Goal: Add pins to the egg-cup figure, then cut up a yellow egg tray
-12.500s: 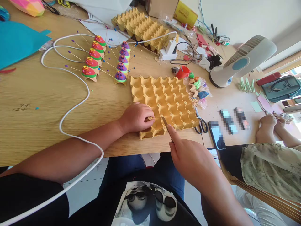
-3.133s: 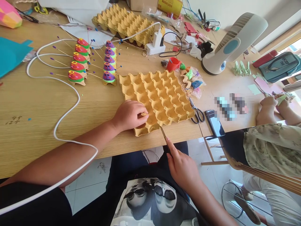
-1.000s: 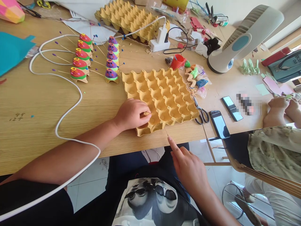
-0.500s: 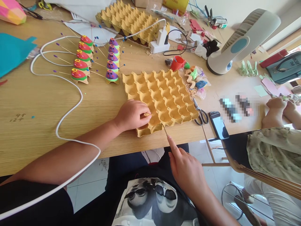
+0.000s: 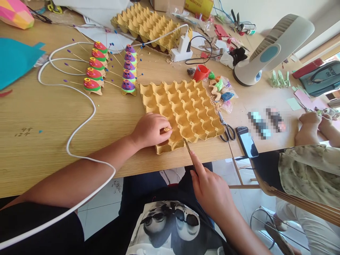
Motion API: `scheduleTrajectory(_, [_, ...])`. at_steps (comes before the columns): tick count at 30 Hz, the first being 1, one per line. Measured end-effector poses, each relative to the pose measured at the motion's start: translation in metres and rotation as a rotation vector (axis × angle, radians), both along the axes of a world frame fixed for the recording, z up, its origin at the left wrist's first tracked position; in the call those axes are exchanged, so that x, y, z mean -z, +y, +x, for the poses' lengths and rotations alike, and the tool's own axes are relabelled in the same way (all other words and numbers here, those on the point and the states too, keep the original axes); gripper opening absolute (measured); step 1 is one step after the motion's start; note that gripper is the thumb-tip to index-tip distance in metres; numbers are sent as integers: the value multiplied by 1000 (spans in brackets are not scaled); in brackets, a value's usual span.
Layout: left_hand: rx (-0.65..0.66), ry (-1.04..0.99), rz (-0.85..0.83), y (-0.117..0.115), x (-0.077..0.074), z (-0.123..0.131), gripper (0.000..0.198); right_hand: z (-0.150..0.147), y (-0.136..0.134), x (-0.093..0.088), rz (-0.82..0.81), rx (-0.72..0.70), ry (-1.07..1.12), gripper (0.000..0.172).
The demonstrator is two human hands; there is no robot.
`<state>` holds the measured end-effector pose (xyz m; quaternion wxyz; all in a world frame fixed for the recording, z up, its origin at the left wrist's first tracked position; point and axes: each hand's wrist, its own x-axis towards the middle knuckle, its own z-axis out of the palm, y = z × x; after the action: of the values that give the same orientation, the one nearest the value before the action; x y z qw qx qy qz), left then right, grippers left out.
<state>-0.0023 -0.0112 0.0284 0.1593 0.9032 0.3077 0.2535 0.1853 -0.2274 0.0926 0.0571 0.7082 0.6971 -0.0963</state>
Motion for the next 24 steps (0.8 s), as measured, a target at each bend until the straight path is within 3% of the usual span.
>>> scheduleTrajectory(7, [20,0,23,2,0,0,19,-4,31,11,-13,20,17,63])
scheduleTrajectory(15, [-5,-14,10,-1,0,0,19,0,1,13,-26,25,32,64])
scheduleTrajectory(22, [9,-1,23,1,-1,0,19,-11,32,12,-55,48,-49,67])
scheduleTrajectory(24, [5,-2,30,0,0,0,20,-10,30,13,-51,42,-49,68])
